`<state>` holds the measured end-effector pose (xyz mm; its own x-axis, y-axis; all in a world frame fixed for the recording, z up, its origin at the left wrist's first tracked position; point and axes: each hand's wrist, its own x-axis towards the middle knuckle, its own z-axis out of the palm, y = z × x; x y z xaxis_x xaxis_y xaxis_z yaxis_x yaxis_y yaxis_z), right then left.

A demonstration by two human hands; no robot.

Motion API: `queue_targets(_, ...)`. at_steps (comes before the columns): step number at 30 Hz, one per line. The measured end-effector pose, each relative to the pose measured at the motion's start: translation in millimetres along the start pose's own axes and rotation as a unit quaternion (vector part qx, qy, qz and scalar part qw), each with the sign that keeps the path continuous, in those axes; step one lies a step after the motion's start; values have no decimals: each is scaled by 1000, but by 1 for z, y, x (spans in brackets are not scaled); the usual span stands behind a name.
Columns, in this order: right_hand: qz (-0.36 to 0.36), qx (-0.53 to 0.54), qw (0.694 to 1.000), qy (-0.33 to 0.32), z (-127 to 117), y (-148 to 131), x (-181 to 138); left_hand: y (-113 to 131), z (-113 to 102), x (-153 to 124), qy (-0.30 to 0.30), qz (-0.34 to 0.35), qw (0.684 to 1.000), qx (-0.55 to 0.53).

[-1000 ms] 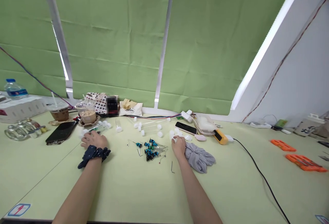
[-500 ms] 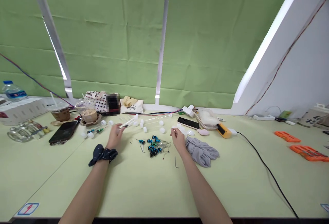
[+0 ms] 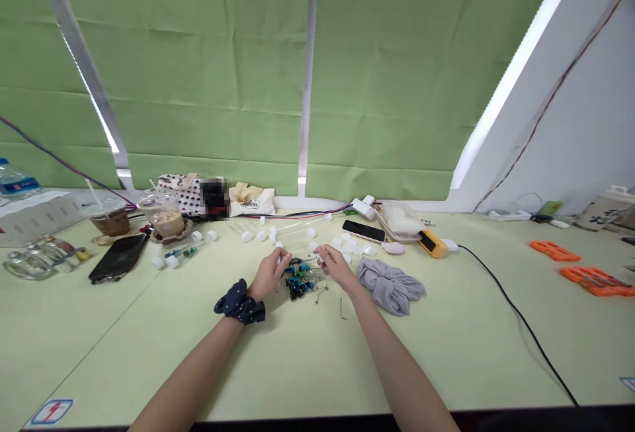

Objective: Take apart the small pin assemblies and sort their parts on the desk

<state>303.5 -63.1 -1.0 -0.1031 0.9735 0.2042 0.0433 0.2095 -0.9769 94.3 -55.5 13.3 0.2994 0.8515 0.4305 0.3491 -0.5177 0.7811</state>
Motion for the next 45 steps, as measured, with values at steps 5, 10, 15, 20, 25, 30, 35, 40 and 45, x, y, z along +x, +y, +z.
queue_targets(5,-82,-8,995,-59,7,-4,-5,-4,-9,2,-36,-129,980,-146)
queue_targets(10,-113,31,991,-59,8,-5,-6,-6,-23,1,-173,-195,937,-233)
queue_targets(15,-60,39,996,-49,7,-5,-6,0,-28,-1,-145,-92,963,-208)
queue_targets(20,-65,10,997,-48,8,-7,-7,-5,-23,2,-48,-88,982,-160)
queue_targets(25,-143,-76,985,-51,8,-8,-7,-14,-22,3,-13,-139,975,-172)
queue_targets(30,-144,-123,982,-10,12,-3,-6,-17,-24,3,-10,-146,970,-194)
queue_targets(35,-172,-187,967,12,13,1,-6,-22,-23,4,-8,-153,969,-195)
queue_targets(40,-178,-215,960,11,12,3,-5,-21,-22,4,2,-173,965,-196)
queue_targets(45,-176,-237,955,15,10,4,-5,-20,-23,5,28,-171,972,-160)
